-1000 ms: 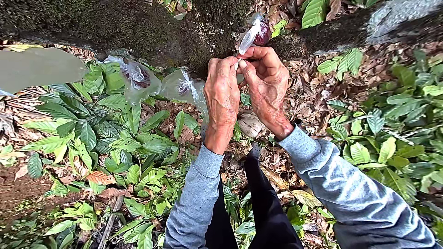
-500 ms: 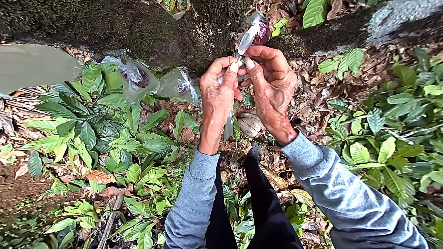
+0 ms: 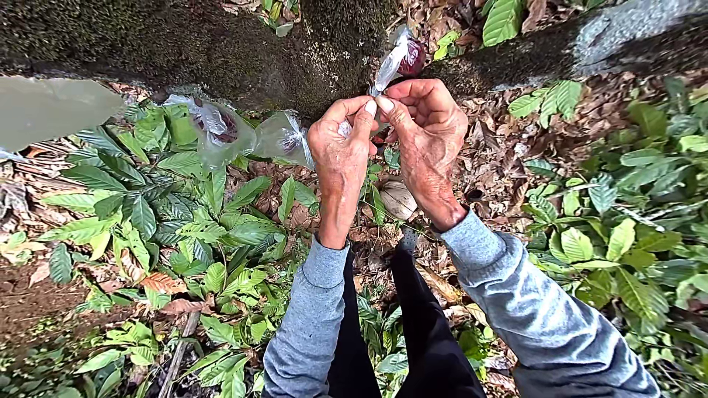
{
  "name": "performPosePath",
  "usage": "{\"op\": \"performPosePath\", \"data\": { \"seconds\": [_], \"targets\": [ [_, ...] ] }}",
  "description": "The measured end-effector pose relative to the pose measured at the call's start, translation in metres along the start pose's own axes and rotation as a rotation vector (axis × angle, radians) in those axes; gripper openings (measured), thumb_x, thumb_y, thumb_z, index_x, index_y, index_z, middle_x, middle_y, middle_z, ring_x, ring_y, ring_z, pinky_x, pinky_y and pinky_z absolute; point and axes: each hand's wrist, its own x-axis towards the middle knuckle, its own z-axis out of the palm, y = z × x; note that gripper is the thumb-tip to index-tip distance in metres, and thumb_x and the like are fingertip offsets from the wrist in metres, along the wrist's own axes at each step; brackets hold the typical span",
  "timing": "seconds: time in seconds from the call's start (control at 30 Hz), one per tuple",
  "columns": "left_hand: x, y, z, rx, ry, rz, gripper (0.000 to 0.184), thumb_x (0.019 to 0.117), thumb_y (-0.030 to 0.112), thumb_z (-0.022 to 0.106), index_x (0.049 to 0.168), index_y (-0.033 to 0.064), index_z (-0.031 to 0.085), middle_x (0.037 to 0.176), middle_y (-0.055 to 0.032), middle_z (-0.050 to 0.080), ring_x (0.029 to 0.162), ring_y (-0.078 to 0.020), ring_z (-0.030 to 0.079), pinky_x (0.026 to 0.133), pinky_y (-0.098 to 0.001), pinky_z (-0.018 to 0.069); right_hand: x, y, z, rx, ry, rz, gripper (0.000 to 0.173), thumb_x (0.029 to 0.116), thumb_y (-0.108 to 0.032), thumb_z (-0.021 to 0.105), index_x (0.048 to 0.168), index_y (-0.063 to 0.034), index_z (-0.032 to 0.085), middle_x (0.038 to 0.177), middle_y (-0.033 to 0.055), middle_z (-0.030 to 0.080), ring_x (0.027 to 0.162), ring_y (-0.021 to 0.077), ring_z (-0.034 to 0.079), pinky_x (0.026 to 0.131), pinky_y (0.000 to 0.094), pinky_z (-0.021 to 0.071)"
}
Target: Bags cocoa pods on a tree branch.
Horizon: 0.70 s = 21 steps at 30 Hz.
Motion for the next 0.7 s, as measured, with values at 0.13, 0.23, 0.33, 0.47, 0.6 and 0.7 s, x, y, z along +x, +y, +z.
{"op": "performPosePath", "data": {
  "seconds": [0.13, 0.23, 0.33, 0.47, 0.6, 0.7],
  "targets": [
    [0.002, -0.011, 0.009, 0.398, 0.118, 0.206, 0.017, 0.105, 0.02, 0.058, 0.115, 0.0099, 0.067, 0.077, -0.0066, 0.063, 0.053, -0.0164, 0.055, 0.045, -0.0297, 0.0456, -0.007, -0.008, -0.009, 0.004, -0.047, -0.007, 0.012, 0.1009, -0.009, 0.064, 0.111, -0.0029, 0.061, 0.085, 0.0061, 0.065, 0.064, 0.0112, 0.064, 0.052, 0.0206, 0.0547],
    [0.004, -0.019, 0.016, 0.539, 0.174, 0.291, 0.015, 0.1029, 0.017, 0.059, 0.113, 0.0077, 0.065, 0.078, -0.0066, 0.059, 0.058, -0.0159, 0.053, 0.049, -0.0296, 0.0431, -0.003, -0.008, -0.007, 0.027, -0.023, 0.02, 0.01, 0.101, -0.006, 0.063, 0.109, -0.0019, 0.062, 0.082, 0.0055, 0.064, 0.06, 0.0099, 0.061, 0.05, 0.0194, 0.0524],
    [0.0, -0.02, 0.018, 0.42, 0.159, 0.223, 0.018, 0.1055, 0.017, 0.055, 0.119, 0.0082, 0.064, 0.075, -0.0076, 0.059, 0.052, -0.017, 0.053, 0.044, -0.0299, 0.0428, 0.003, -0.003, -0.001, 0.025, 0.016, 0.033, 0.011, 0.0998, -0.005, 0.064, 0.11, -0.0014, 0.062, 0.082, 0.0049, 0.064, 0.06, 0.0075, 0.06, 0.049, 0.0177, 0.0505],
    [-0.002, -0.012, 0.011, 0.27, 0.122, 0.054, 0.028, 0.1097, 0.025, 0.046, 0.13, 0.0159, 0.063, 0.077, -0.0066, 0.063, 0.043, -0.0178, 0.049, 0.035, -0.0298, 0.0421, 0.001, -0.002, -0.001, 0.035, 0.007, 0.02, 0.011, 0.1004, -0.006, 0.063, 0.111, -0.0018, 0.062, 0.086, 0.0051, 0.064, 0.064, 0.0078, 0.061, 0.052, 0.0182, 0.0522],
    [0.002, -0.005, 0.009, 0.14, 0.085, -0.044, 0.029, 0.1106, 0.033, 0.045, 0.121, 0.015, 0.065, 0.067, -0.0051, 0.063, 0.037, -0.0168, 0.048, 0.031, -0.0273, 0.041, 0.0, 0.0, -0.002, 0.048, -0.012, 0.01, 0.014, 0.1007, -0.006, 0.063, 0.114, -0.001, 0.062, 0.089, 0.0061, 0.065, 0.068, 0.0085, 0.064, 0.055, 0.0187, 0.0542],
    [0.007, -0.003, 0.008, 0.063, 0.017, -0.053, 0.026, 0.1087, 0.022, 0.051, 0.131, 0.0146, 0.062, 0.076, -0.0079, 0.064, 0.041, -0.0176, 0.052, 0.033, -0.0272, 0.0458, -0.001, -0.001, -0.001, 0.091, -0.015, 0.043, 0.014, 0.101, -0.006, 0.062, 0.114, -0.0016, 0.062, 0.094, 0.0063, 0.066, 0.074, 0.0095, 0.066, 0.059, 0.0204, 0.0571]
  ]
}}
